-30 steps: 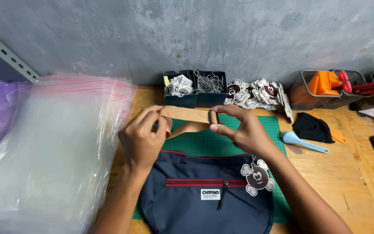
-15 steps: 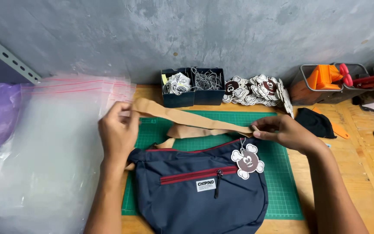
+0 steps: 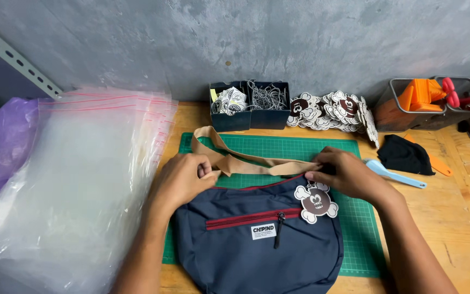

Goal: The person wipes a dark blue fanny pack with a small blue tool, then attaches a cartoon bear keychain to the zipper. They fold the strap, place the bag into a clear plastic bag, and seal it.

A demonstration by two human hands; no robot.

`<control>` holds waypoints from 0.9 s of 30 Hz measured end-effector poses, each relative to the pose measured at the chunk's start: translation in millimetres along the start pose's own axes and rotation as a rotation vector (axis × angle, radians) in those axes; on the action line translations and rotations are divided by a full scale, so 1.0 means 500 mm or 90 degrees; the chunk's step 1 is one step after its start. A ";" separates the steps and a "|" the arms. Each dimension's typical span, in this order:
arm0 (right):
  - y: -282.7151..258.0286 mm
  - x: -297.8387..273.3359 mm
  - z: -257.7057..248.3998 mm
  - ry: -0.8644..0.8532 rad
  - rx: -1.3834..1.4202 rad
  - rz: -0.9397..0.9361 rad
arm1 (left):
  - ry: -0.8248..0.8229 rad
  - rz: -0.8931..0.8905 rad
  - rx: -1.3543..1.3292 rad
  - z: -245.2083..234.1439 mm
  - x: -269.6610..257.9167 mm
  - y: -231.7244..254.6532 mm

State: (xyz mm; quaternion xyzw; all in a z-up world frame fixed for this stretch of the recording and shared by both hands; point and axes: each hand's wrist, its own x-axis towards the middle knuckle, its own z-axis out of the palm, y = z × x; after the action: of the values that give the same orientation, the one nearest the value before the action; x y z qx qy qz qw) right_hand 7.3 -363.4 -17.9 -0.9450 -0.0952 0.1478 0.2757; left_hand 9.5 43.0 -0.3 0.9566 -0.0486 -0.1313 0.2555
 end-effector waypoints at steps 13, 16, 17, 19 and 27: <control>0.047 -0.009 -0.002 -0.009 -0.070 0.156 | 0.408 -0.015 -0.183 -0.005 0.027 -0.076; 0.064 -0.012 0.006 0.012 -0.024 0.182 | 0.339 0.083 -0.371 -0.009 0.033 -0.070; 0.064 -0.018 0.008 0.039 0.033 0.172 | 0.304 0.100 -0.500 -0.008 0.032 -0.068; 0.070 -0.027 0.016 0.065 0.094 0.164 | 0.262 0.115 -0.624 -0.018 0.019 -0.075; 0.107 -0.015 0.008 0.158 0.071 0.274 | 0.073 0.174 -0.400 -0.041 0.000 -0.087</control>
State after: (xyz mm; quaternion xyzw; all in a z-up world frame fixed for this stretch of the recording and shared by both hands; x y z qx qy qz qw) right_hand 4.0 -407.7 -48.6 -0.9378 0.1507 0.0910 0.2992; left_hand 16.5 90.4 -4.9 0.8217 -0.1186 -0.0503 0.5552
